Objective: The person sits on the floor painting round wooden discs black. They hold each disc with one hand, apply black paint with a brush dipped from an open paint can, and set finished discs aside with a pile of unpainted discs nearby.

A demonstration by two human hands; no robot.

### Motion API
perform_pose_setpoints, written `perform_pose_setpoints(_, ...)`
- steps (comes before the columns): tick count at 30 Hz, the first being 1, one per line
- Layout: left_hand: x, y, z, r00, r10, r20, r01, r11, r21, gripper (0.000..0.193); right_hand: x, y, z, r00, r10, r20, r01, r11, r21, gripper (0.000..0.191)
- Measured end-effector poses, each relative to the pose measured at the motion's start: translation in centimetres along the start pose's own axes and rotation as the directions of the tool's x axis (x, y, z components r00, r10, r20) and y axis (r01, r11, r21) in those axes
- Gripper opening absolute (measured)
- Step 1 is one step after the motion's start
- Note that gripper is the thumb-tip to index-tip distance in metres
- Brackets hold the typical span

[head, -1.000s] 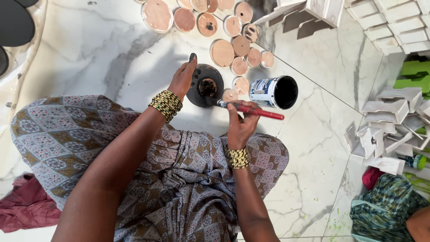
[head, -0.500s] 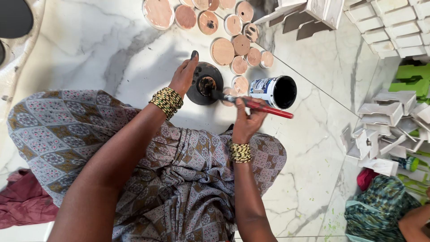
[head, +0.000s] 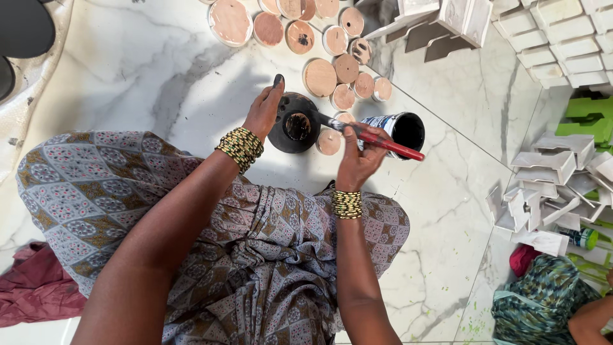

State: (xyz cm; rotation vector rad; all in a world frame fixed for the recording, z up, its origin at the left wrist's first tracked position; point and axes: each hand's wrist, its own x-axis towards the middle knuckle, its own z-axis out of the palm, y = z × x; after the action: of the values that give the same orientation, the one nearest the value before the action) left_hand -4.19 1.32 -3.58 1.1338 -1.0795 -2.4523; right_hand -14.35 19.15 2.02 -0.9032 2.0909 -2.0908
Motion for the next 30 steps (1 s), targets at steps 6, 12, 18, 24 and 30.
perform_pose_setpoints(6, 0.3, -0.4, 0.1, 0.994, 0.108, -0.006, -0.109, 0.994, -0.018, 0.067, -3.3, -0.9, 1.0, 0.986, 0.138, 0.093, -0.141, 0.99, 0.025, 0.043)
perform_pose_setpoints(12, 0.2, -0.2, 0.2, 0.989, 0.145, 0.016, -0.145, 0.989, -0.037, 0.064, -1.1, 1.0, 0.9, 0.993, 0.096, -0.075, -0.094, 0.995, 0.029, 0.045)
perform_pose_setpoints(18, 0.1, -0.2, 0.3, 0.996, 0.052, -0.069, -0.052, 0.999, 0.014, 0.065, -0.3, 1.9, 0.0, 0.992, 0.004, -0.128, -0.005, 1.0, -0.003, 0.043)
perform_pose_setpoints(24, 0.3, -0.3, 0.1, 0.998, 0.048, -0.028, -0.049, 0.998, -0.047, 0.062, -2.6, -0.6, 1.4, 0.986, 0.117, 0.118, -0.117, 0.993, -0.004, 0.041)
perform_pose_setpoints(30, 0.2, -0.3, 0.1, 0.992, 0.125, -0.034, -0.125, 0.992, 0.004, 0.062, -3.2, -2.6, 0.7, 0.979, 0.158, 0.132, -0.163, 0.986, 0.026, 0.041)
